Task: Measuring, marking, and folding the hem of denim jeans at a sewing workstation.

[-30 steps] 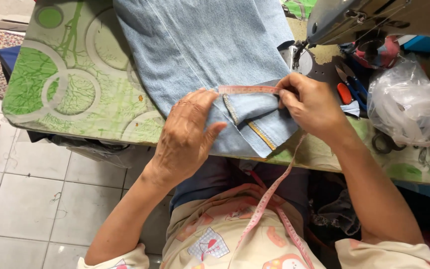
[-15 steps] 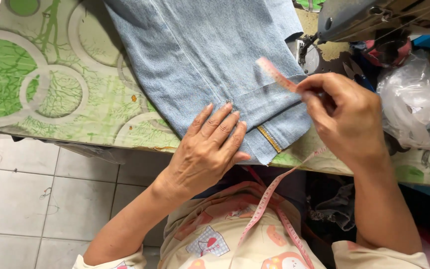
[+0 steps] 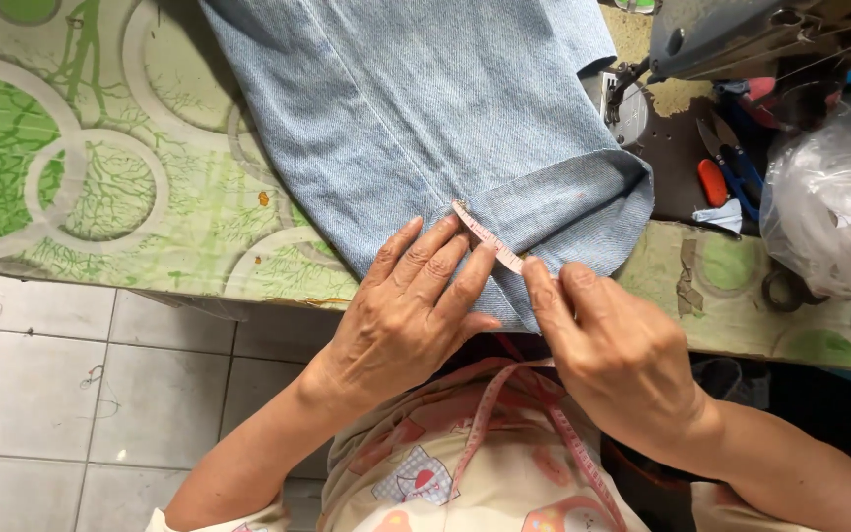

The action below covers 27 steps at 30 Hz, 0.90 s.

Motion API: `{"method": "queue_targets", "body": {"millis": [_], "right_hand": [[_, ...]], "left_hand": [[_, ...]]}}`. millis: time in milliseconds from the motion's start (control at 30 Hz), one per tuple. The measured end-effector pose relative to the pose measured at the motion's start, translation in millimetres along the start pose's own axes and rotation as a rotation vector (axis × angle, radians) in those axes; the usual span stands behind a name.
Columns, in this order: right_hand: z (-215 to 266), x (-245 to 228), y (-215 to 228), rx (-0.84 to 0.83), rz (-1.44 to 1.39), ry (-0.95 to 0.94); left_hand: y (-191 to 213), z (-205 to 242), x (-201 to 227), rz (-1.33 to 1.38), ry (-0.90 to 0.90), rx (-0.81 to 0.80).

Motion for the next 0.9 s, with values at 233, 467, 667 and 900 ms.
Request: {"method": "queue_targets", "body": {"millis": [233, 467, 667, 900], "right_hand": [[5.0, -15.6, 1.9, -0.044, -0.052, 0.02], [-0.5, -20.9, 5.0, -0.027, -0.075, 0.047], [0.4, -15.0, 5.8, -0.025, -0.13, 0.038], [8.6, 12.9, 13.2, -0.035, -0.425, -0.091]], "left_hand": [[-4.0, 1.2, -0.8, 0.008, -0.003, -0.039], [-3.2, 1.1, -1.1, -0.009, -0.014, -0.052], [-4.3, -0.6, -0.7, -0.005, -0.006, -0.069], [-3.9, -3.0, 1.3, -0.058, -0.01, -0.106]]}}
Point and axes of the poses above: each hand's wrist, its own z-axis away from the middle knuckle, its own y-axis out of the back of the hand, x = y × z, the point moved 4 cm from there along -z, towards the middle knuckle, and after that the axes turned 7 degrees about -z, right-handed, at the moved point
